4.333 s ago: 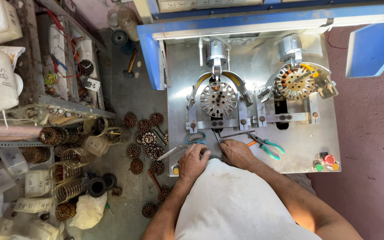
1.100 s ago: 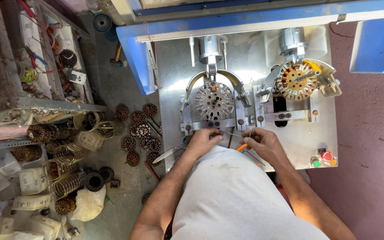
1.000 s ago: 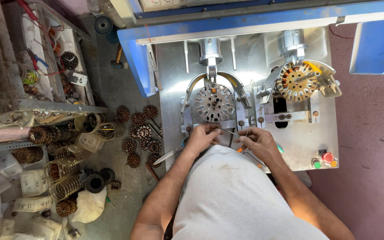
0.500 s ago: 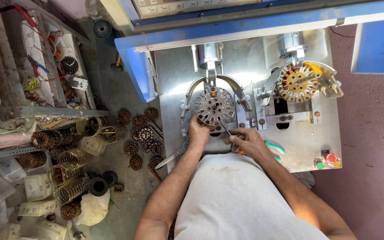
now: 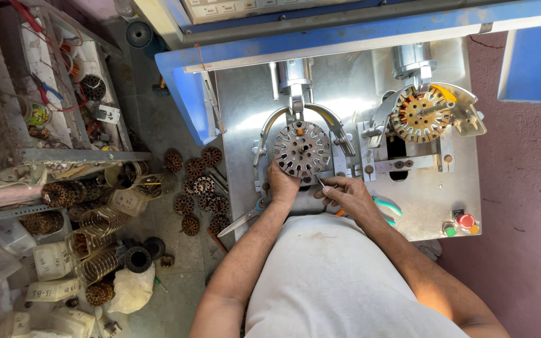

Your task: The person uses pliers and an Allen key to insert and secure copper wire segments into slots on a circular metal stator mounted on a machine. They repeatedly adjust the wire and rotate the stator to access different slots.

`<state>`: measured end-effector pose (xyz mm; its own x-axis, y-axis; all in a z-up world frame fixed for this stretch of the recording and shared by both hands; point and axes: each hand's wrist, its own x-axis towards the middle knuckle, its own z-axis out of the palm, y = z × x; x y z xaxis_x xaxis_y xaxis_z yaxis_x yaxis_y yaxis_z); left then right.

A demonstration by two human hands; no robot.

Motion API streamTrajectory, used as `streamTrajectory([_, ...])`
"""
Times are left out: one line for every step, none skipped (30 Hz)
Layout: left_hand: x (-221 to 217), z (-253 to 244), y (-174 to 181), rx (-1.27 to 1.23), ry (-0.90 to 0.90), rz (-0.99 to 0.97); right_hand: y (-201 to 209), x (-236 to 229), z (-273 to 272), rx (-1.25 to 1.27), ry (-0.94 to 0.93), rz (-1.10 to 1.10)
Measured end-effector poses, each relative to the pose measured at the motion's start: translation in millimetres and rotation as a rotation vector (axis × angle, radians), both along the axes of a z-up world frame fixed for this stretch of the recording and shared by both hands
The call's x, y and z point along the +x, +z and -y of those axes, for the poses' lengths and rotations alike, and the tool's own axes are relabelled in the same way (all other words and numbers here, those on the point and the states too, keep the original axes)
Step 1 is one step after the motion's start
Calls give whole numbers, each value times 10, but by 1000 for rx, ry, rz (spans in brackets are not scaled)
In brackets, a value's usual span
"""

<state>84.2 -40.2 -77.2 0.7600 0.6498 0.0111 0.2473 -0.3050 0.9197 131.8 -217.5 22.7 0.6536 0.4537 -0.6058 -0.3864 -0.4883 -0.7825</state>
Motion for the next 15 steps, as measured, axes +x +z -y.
streamTrajectory([2, -2, 17, 9, 0, -13, -4, -3, 7, -8, -1, -9])
streamTrajectory([1, -7, 39, 10, -4, -11, -7, -12, 7, -15, -2, -19])
streamTrajectory([-1, -11, 62, 11, -8, -10, -10, -22, 7, -22, -3, -28])
streamTrajectory([3, -18, 82, 14, -12, -7, -19, -24, 4, -18, -9, -27])
streamTrajectory([11, -30, 99, 21, -12, 7, -30, -28, -1, -14, -15, -26])
streamTrajectory([11, -33, 111, 27, -12, 19, -38, -39, 6, -11, -21, -27])
streamTrajectory([1, -33, 123, 32, -13, 31, -44, -51, 16, -27, -38, -25])
streamTrajectory([1, -39, 133, 27, -26, 46, -50, -44, 19, -41, -55, -19])
streamTrajectory([-5, -42, 142, 22, -40, 61, -53, -38, 21, -54, -71, -13])
streamTrajectory([-22, -43, 148, 16, -54, 74, -52, -42, 26, -9, -78, -2])
streamTrajectory([-33, -47, 150, -9, -54, 107, -46, -46, 37, 36, -84, 10])
streamTrajectory([-43, -48, 148, -34, -57, 139, -42, -53, 47, 81, -93, 22])
streamTrajectory([-51, -45, 146, -59, -59, 172, -37, -66, 51, 75, -93, 10])
streamTrajectory([-45, -48, 145, -70, -49, 164, -33, -69, 46, 71, -94, 1])
streamTrajectory([-38, -49, 147, -82, -38, 156, -27, -71, 43, 67, -95, -9])
